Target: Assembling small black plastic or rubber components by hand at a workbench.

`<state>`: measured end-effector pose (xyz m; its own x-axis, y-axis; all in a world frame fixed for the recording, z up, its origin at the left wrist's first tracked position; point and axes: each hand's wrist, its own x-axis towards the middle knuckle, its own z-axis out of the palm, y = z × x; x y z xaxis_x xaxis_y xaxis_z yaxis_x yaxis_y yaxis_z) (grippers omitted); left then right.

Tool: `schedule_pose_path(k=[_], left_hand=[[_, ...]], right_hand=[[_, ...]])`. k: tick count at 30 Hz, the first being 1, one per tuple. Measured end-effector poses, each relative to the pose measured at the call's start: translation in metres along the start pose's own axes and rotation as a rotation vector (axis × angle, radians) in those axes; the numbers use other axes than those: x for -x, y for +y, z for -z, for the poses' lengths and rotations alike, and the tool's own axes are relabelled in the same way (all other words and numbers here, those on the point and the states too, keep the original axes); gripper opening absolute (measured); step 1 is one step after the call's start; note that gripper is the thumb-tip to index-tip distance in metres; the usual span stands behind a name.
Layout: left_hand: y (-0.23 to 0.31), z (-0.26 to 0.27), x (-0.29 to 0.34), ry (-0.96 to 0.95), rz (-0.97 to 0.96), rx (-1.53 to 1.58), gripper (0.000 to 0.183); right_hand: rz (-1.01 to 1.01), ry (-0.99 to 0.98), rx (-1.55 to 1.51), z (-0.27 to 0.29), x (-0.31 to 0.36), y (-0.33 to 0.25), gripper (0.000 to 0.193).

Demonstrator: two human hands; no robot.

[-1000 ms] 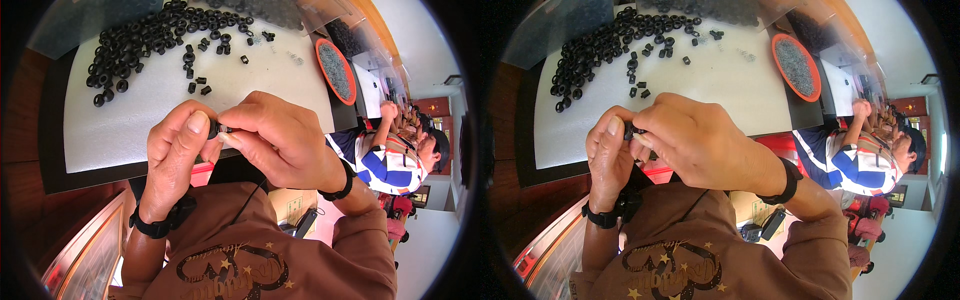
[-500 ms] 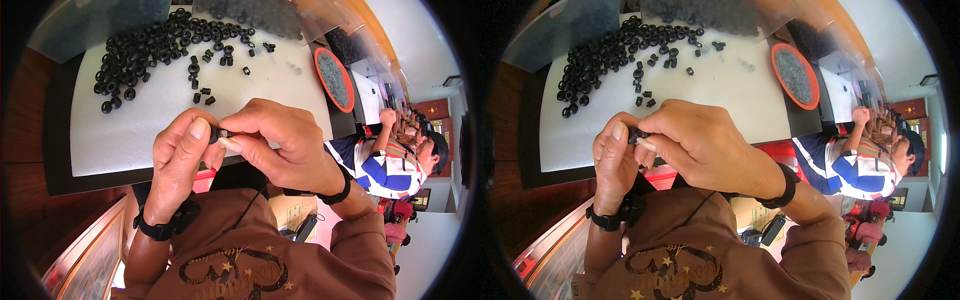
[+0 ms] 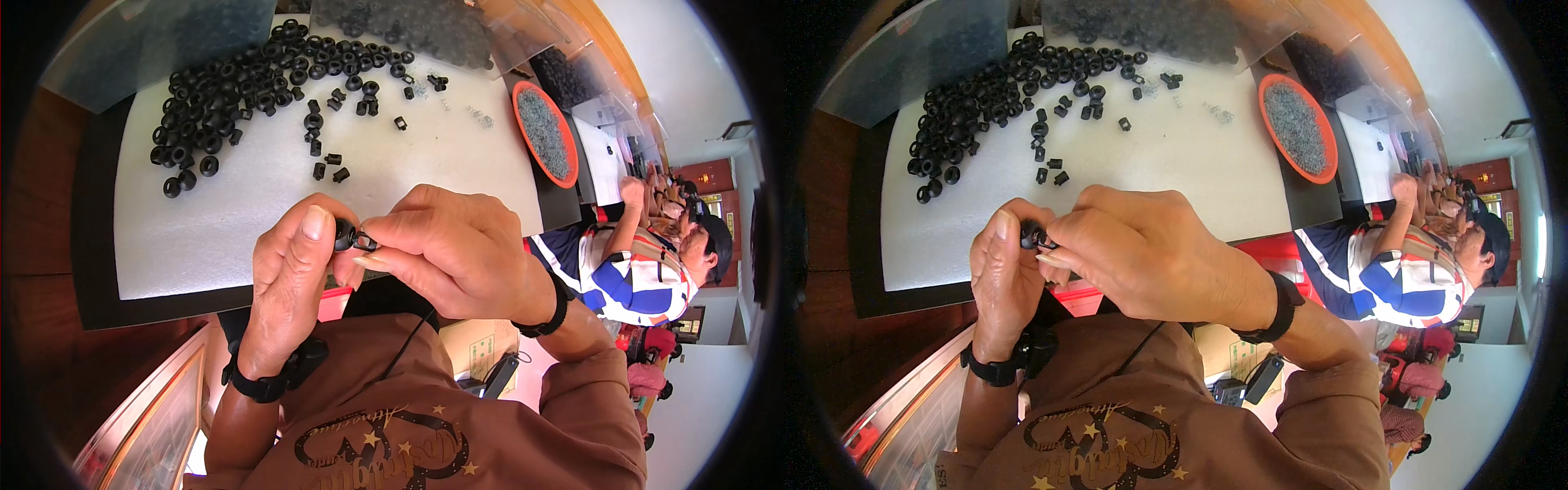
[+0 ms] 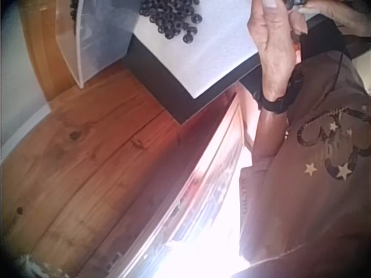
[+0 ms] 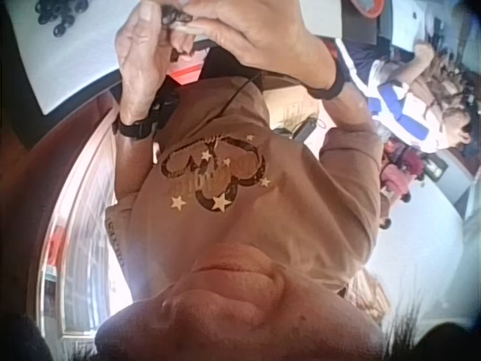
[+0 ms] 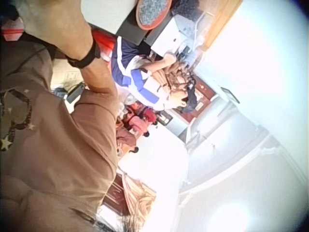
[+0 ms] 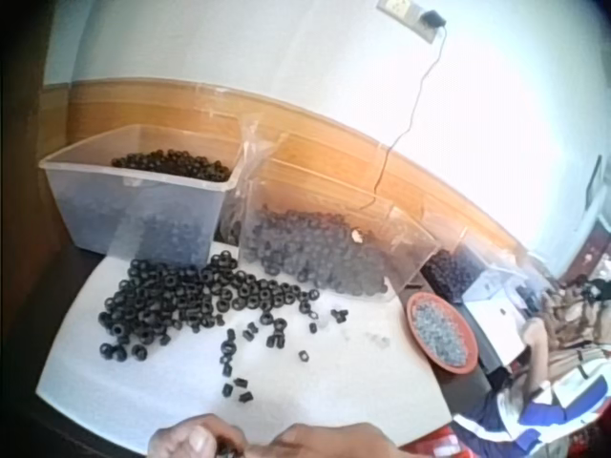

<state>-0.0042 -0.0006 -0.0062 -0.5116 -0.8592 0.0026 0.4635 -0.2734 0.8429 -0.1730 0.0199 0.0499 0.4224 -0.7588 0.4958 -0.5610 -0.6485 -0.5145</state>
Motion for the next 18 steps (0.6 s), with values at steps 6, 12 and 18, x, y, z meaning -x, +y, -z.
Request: schedule_pose_path(k=[6, 12, 18], left_hand=[[-0.0025, 0.0002, -0.0018, -0.014, -0.039, -0.085, 0.044], [-0.0030, 0.0015, 0.0001, 0.001, -0.027, -0.134, 0.045], [-0.0031, 0.0014, 0.0015, 0.018, -0.032, -0.150, 0.047]], right_hand=[[-0.008, -0.044, 0.048, 0.0049, -0.0018, -0.0032, 0.018], [-0.005, -0.053, 0.073, 0.0047, 0.0001, -0.0041, 0.017], [0.001, -0.027, 0.087, 0.0018, 0.0022, -0.0068, 0.017]])
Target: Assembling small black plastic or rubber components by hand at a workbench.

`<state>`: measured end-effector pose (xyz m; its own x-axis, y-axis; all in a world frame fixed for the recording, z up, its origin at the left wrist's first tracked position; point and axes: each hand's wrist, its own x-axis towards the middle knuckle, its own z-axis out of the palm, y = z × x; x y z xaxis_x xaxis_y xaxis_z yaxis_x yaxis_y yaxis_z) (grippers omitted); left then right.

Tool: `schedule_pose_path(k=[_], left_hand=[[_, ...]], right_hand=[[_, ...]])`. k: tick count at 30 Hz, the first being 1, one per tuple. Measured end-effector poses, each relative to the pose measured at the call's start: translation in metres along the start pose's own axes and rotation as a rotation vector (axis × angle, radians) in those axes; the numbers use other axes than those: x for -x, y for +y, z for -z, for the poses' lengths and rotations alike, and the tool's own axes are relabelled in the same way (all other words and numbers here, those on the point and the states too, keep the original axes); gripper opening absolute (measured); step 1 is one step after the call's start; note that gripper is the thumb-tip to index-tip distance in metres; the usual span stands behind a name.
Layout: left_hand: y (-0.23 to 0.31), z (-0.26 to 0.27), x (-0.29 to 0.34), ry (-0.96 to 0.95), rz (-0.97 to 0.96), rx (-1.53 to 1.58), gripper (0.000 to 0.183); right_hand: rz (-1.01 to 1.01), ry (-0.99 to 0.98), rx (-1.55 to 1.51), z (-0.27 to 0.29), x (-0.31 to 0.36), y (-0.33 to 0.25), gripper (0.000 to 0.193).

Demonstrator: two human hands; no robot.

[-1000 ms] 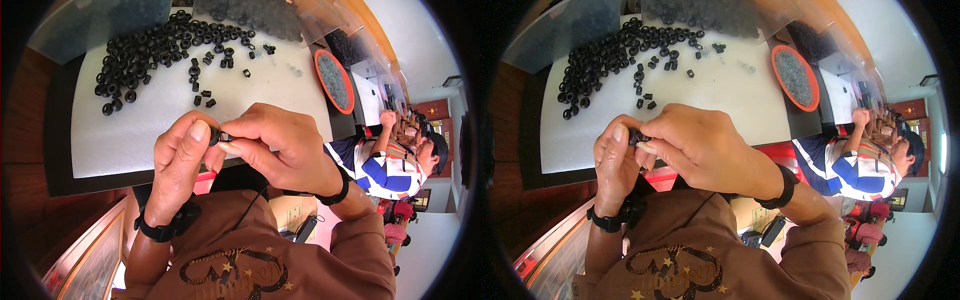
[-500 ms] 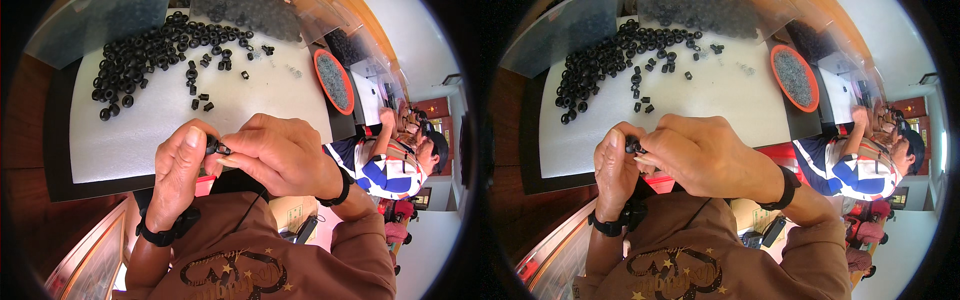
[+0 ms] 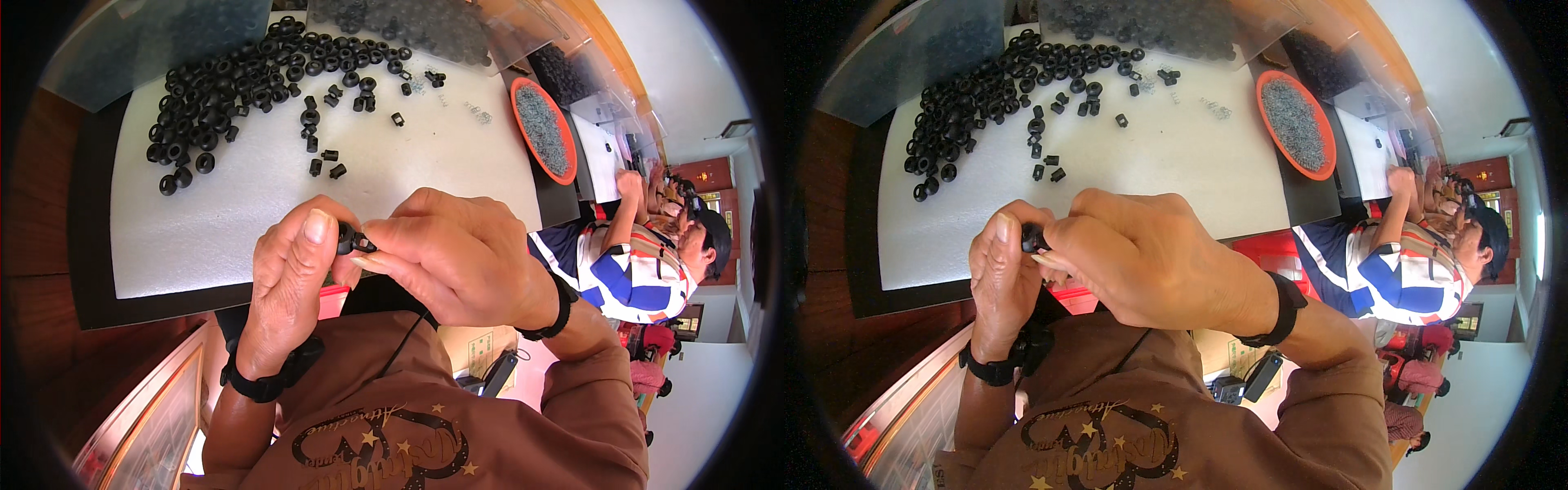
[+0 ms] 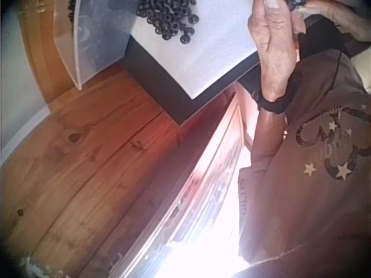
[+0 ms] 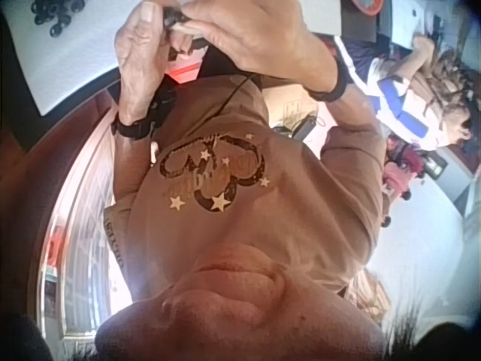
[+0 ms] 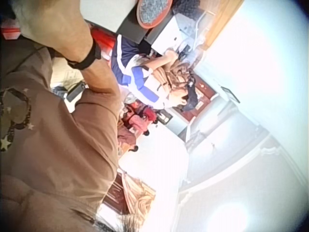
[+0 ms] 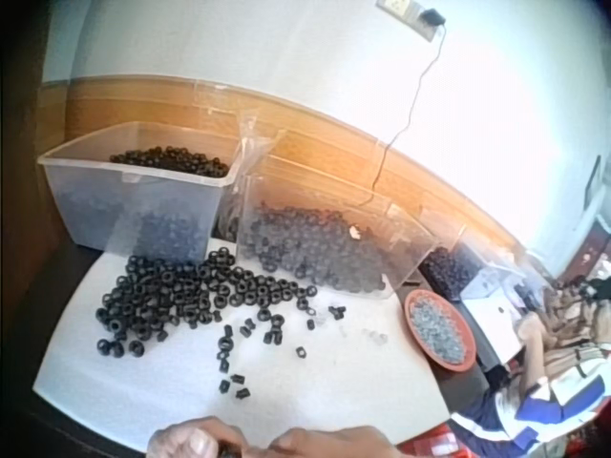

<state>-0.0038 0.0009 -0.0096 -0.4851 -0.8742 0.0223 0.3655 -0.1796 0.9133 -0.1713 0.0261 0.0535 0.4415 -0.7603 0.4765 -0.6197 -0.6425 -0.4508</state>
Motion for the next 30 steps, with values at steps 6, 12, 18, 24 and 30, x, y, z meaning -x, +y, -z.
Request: schedule_pose_path(k=[6, 12, 18, 24, 30], left_hand=[[-0.002, 0.003, 0.001, -0.027, -0.018, 0.016, 0.047], [-0.003, 0.002, 0.001, -0.017, -0.018, 0.030, 0.047], [-0.005, 0.005, 0.002, -0.054, -0.015, 0.019, 0.047], [0.002, 0.002, 0.003, 0.002, -0.003, -0.116, 0.047], [0.014, -0.001, 0.005, 0.013, 0.054, -0.260, 0.046]], right_hand=[[0.013, 0.023, -0.002, -0.002, 0.000, -0.002, 0.017], [0.037, 0.016, 0.020, -0.004, 0.000, -0.001, 0.017], [-0.030, -0.076, -0.042, 0.002, -0.002, -0.004, 0.016], [-0.375, -0.129, -0.463, 0.001, -0.007, -0.003, 0.025], [-0.440, -0.330, -0.669, 0.002, -0.014, 0.012, 0.031]])
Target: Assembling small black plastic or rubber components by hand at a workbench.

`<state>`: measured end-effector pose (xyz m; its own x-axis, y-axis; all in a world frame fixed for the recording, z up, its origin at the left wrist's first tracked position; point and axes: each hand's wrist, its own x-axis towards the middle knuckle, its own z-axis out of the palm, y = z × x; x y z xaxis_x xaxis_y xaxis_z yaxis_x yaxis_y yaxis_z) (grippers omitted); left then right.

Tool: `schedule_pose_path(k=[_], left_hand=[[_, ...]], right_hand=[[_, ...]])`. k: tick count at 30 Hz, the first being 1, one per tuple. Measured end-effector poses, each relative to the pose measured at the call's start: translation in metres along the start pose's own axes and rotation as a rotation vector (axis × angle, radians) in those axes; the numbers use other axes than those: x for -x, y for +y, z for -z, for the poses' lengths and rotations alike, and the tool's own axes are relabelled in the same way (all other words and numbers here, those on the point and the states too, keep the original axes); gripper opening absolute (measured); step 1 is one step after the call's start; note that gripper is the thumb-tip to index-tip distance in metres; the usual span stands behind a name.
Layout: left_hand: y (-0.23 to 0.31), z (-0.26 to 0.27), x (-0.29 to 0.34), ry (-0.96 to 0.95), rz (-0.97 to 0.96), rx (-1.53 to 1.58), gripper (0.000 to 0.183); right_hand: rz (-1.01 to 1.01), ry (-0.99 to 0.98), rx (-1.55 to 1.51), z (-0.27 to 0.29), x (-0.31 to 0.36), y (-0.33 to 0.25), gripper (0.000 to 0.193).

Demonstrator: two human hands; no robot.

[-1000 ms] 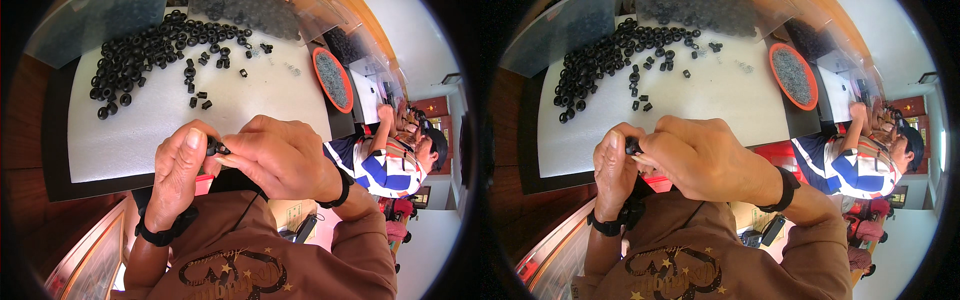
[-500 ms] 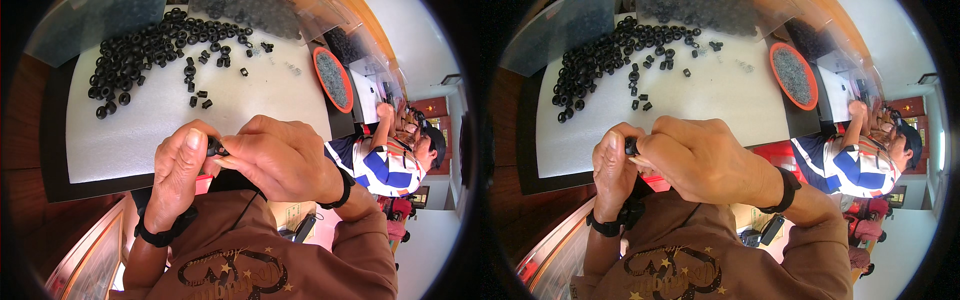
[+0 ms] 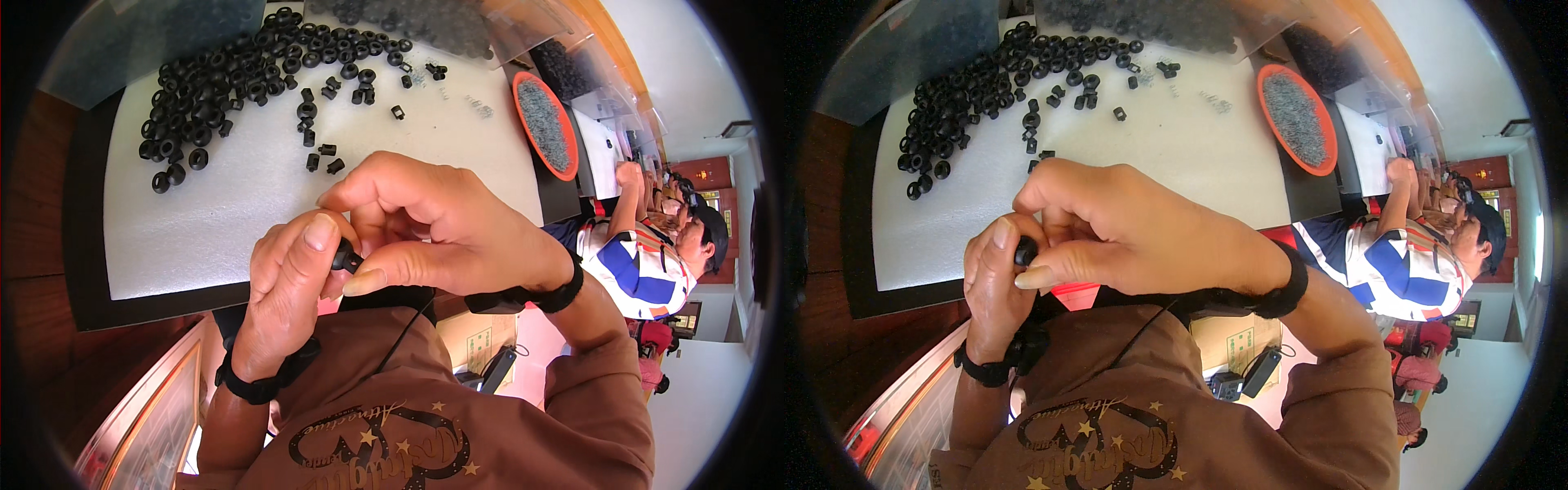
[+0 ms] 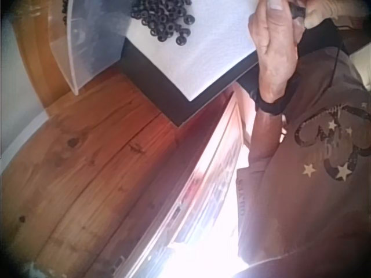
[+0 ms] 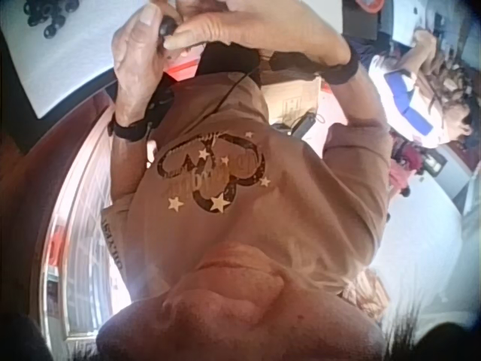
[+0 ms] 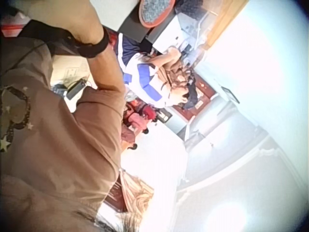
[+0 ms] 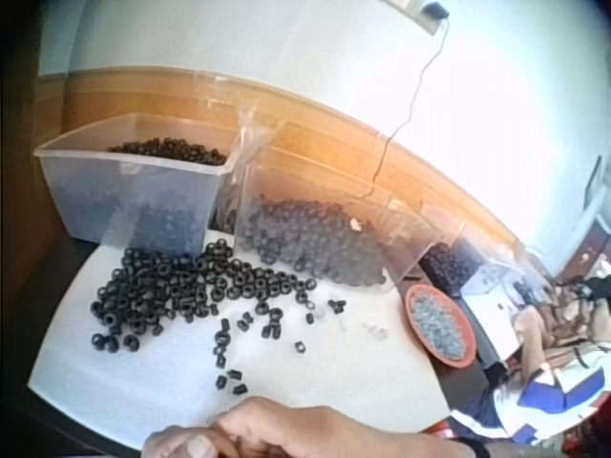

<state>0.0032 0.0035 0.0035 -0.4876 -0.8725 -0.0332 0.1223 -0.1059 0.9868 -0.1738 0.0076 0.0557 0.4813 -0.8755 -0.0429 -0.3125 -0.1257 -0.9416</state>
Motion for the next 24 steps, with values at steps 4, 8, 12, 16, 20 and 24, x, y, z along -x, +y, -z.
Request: schedule_pose_path(k=[4, 8, 12, 16, 20, 24], left_hand=[[-0.003, 0.004, -0.001, -0.002, 0.013, -0.028, 0.046], [-0.006, 0.008, -0.004, -0.018, 0.000, -0.037, 0.042], [-0.001, 0.007, -0.006, -0.024, 0.077, 0.009, 0.038], [-0.004, 0.005, -0.009, -0.005, 0.054, -0.002, 0.042], [-0.002, 0.000, -0.012, 0.040, 0.033, 0.133, 0.048], [-0.005, 0.001, -0.012, 0.086, 0.073, 0.175, 0.050]], right_hand=[[-0.098, -0.084, -0.130, 0.005, -0.009, 0.000, 0.027], [-0.056, -0.100, -0.211, 0.006, -0.013, 0.009, 0.028], [-0.051, -0.072, -0.199, 0.006, -0.017, 0.012, 0.028], [-0.050, -0.049, -0.133, 0.006, -0.017, 0.015, 0.029], [-0.061, -0.048, -0.093, 0.009, -0.017, 0.008, 0.030], [0.003, 0.057, 0.011, 0.004, -0.012, 0.003, 0.028]])
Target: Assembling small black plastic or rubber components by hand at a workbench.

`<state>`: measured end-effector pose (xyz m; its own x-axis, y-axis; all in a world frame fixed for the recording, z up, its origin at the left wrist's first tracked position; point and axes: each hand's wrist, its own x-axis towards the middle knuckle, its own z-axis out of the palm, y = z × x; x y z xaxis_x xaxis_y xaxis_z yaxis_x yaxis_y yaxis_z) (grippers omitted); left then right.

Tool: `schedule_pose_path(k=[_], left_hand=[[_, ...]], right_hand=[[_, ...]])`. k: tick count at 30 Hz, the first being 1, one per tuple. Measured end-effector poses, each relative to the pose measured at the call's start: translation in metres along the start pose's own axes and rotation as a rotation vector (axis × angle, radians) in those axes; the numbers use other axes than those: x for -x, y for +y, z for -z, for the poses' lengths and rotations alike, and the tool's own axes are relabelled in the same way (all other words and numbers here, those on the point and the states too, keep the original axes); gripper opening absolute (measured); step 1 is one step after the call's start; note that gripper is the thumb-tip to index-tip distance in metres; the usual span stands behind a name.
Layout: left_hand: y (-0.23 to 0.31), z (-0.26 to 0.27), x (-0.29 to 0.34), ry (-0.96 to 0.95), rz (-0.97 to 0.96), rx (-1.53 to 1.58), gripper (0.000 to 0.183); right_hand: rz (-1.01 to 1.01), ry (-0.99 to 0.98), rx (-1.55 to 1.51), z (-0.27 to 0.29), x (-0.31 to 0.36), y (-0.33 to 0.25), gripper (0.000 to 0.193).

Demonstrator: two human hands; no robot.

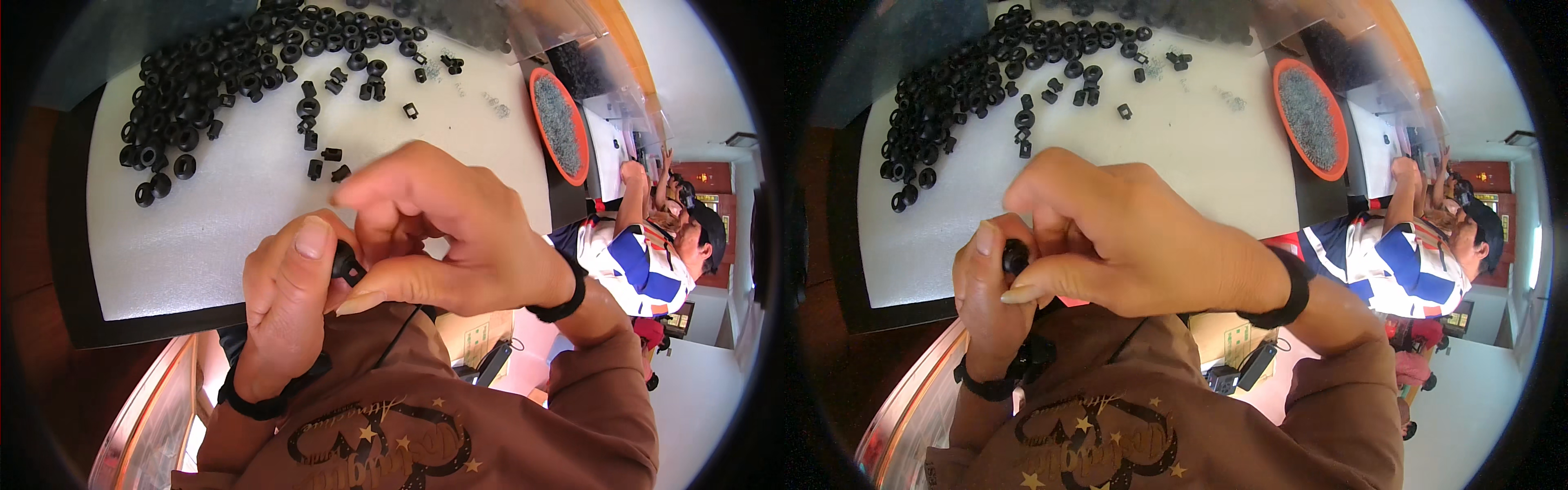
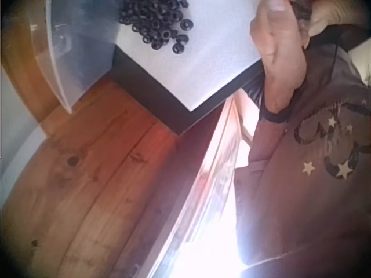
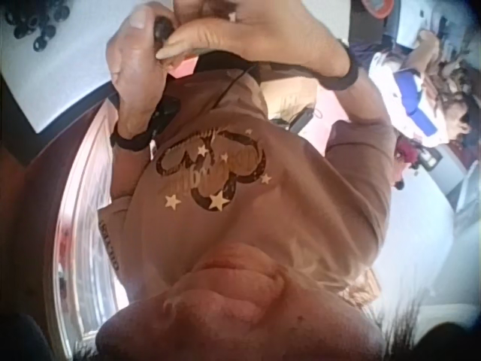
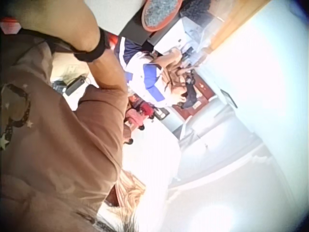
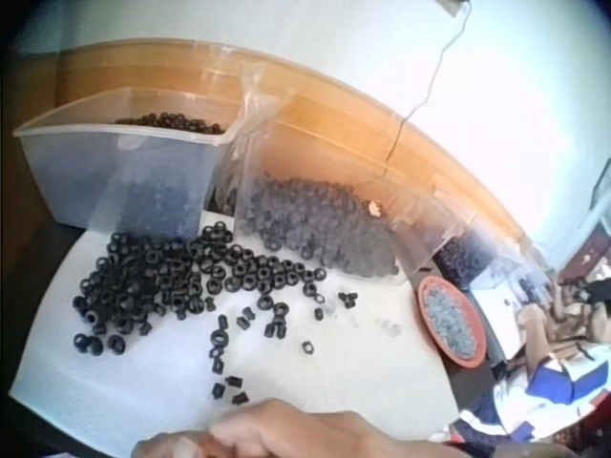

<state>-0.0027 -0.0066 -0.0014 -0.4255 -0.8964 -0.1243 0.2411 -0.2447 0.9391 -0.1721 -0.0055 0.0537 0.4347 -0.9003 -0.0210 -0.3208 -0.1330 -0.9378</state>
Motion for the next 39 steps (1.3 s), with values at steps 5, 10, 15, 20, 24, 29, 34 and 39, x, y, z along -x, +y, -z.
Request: schedule_pose_path(k=[5, 10, 15, 20, 24, 29, 34, 39], left_hand=[[0.000, 0.000, 0.002, 0.004, -0.004, 0.036, 0.051], [-0.002, 0.000, 0.002, -0.022, -0.020, 0.088, 0.050], [-0.006, -0.001, 0.003, -0.039, -0.038, 0.160, 0.045], [-0.006, -0.003, 0.002, -0.052, -0.058, 0.186, 0.044], [-0.005, -0.002, 0.003, -0.061, -0.049, 0.196, 0.045], [-0.006, -0.004, 0.004, -0.048, -0.086, 0.135, 0.046], [-0.008, -0.002, 0.004, -0.051, -0.087, 0.132, 0.046], [-0.011, -0.003, 0.003, -0.092, -0.108, 0.214, 0.045]], right_hand=[[0.429, 0.130, 0.538, -0.010, 0.005, 0.000, 0.019], [0.560, 0.194, 0.653, -0.012, 0.008, 0.008, 0.023], [0.598, 0.263, 0.726, -0.011, 0.012, 0.008, 0.027], [0.597, 0.285, 0.700, -0.008, 0.017, 0.004, 0.033], [0.564, 0.270, 0.753, -0.009, 0.020, -0.001, 0.034], [0.513, 0.258, 0.653, -0.014, 0.024, 0.006, 0.038], [0.469, 0.225, 0.663, -0.017, 0.025, 0.005, 0.039], [0.434, 0.214, 0.690, -0.017, 0.028, 0.000, 0.040]])
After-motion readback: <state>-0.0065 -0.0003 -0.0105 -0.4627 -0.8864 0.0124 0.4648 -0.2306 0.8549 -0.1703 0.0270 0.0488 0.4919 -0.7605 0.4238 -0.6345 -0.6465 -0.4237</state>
